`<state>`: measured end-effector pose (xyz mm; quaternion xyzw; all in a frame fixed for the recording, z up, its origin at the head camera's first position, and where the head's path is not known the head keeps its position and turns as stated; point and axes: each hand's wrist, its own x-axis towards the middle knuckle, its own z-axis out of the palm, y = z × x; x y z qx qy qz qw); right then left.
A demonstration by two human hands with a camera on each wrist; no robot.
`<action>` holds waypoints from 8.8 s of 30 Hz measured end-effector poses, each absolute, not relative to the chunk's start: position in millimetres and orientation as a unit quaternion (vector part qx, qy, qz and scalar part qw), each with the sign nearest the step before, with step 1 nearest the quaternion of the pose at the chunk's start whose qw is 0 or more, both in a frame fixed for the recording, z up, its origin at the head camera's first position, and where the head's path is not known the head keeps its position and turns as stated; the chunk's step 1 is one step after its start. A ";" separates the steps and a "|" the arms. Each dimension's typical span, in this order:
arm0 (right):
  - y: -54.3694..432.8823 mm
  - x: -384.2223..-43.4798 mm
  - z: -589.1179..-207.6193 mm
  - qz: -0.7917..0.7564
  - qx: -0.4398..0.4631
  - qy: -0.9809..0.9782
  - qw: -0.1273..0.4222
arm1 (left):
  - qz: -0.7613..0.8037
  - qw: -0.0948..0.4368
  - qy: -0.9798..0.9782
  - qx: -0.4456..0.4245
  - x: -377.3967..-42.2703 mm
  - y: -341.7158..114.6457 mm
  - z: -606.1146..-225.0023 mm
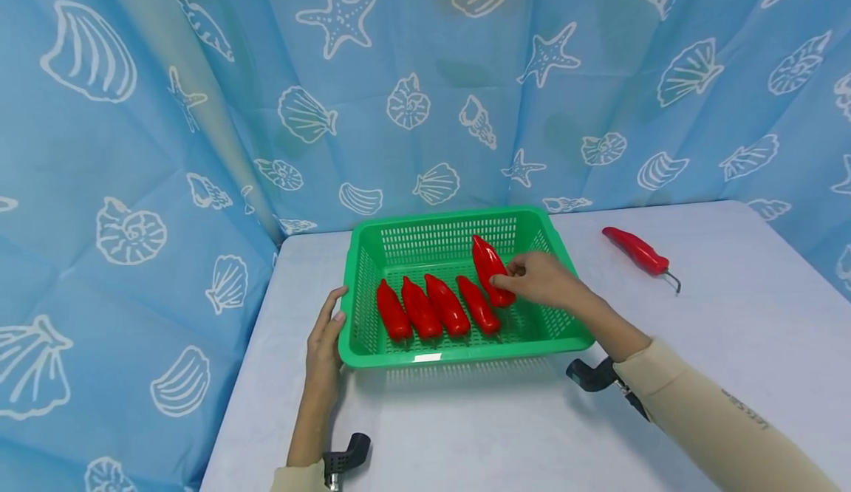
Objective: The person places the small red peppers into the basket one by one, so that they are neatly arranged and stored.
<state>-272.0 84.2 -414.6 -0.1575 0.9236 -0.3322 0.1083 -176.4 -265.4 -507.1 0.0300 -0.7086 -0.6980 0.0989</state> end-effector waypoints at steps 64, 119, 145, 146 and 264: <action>74.9 -264.4 -434.9 -0.239 -0.150 0.952 0.115 | -0.692 0.098 -0.714 0.031 -175.0 -262.6 -504.5; 148.7 -234.6 -401.0 -0.326 -0.146 0.934 -0.034 | -0.684 0.097 -0.722 0.037 -172.8 -263.3 -506.3; 196.3 -248.1 -422.6 -0.314 -0.106 0.942 -0.052 | -0.683 0.103 -0.722 0.034 -172.7 -260.3 -504.5; 198.0 -249.2 -423.8 -0.312 -0.105 0.943 -0.052 | -0.684 0.103 -0.722 0.035 -172.5 -260.3 -504.5; 317.8 -319.0 -484.5 -0.224 0.013 0.974 -0.027 | -0.675 0.091 -0.731 0.038 -173.4 -264.8 -507.3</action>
